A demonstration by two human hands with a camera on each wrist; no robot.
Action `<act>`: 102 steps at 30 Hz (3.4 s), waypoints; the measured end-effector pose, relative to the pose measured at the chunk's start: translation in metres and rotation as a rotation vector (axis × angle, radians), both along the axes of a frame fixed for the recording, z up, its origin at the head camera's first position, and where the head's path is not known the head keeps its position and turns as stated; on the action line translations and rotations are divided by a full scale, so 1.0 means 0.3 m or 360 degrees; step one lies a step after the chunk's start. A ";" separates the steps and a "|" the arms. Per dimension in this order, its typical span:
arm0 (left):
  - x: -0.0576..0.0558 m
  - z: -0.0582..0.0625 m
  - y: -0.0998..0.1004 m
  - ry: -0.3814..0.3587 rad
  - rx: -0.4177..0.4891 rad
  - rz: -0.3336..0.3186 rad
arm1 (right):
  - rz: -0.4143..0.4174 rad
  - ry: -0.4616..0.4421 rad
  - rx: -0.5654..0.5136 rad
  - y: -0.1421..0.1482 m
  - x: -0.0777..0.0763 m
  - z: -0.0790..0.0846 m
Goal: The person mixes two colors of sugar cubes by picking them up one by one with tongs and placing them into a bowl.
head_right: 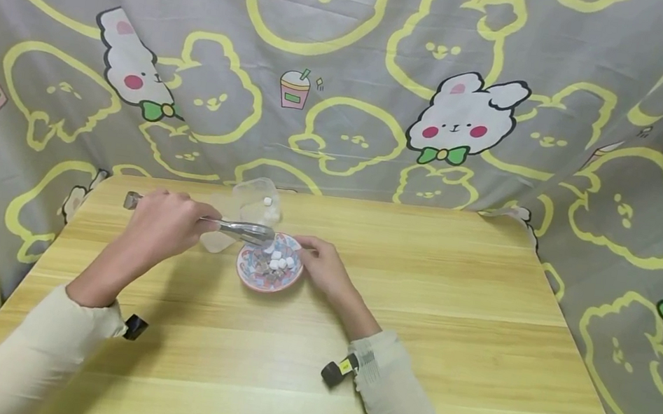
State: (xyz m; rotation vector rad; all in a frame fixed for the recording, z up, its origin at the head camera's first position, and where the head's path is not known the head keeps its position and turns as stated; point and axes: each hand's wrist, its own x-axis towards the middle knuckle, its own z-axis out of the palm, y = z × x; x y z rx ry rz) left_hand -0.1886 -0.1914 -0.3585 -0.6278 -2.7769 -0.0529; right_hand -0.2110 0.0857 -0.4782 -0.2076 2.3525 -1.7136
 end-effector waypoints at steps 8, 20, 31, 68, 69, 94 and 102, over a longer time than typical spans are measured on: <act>-0.009 0.029 0.000 -0.0113 -0.0058 0.0025 | 0.0004 -0.0009 -0.0025 -0.001 0.000 0.000; -0.088 0.119 -0.017 0.0104 -0.0064 0.0085 | 0.0005 -0.0021 -0.0020 -0.001 0.001 -0.003; -0.213 0.150 0.011 -0.0027 -0.0204 0.0252 | -0.0023 -0.0044 0.0004 0.000 0.000 0.000; -0.306 0.064 0.157 -0.0264 -0.0643 0.0144 | 0.0007 -0.0038 -0.0054 0.002 -0.006 -0.006; -0.303 0.064 0.160 -0.0258 -0.0652 0.0138 | 0.0006 -0.0041 -0.0055 0.002 -0.005 -0.004; -0.299 0.039 0.164 -0.0135 -0.0706 0.0115 | 0.0013 -0.0040 -0.0038 0.002 -0.007 -0.005; -0.286 0.067 0.135 -0.0050 -0.0611 0.0108 | 0.0004 -0.0036 -0.0056 0.002 -0.006 -0.008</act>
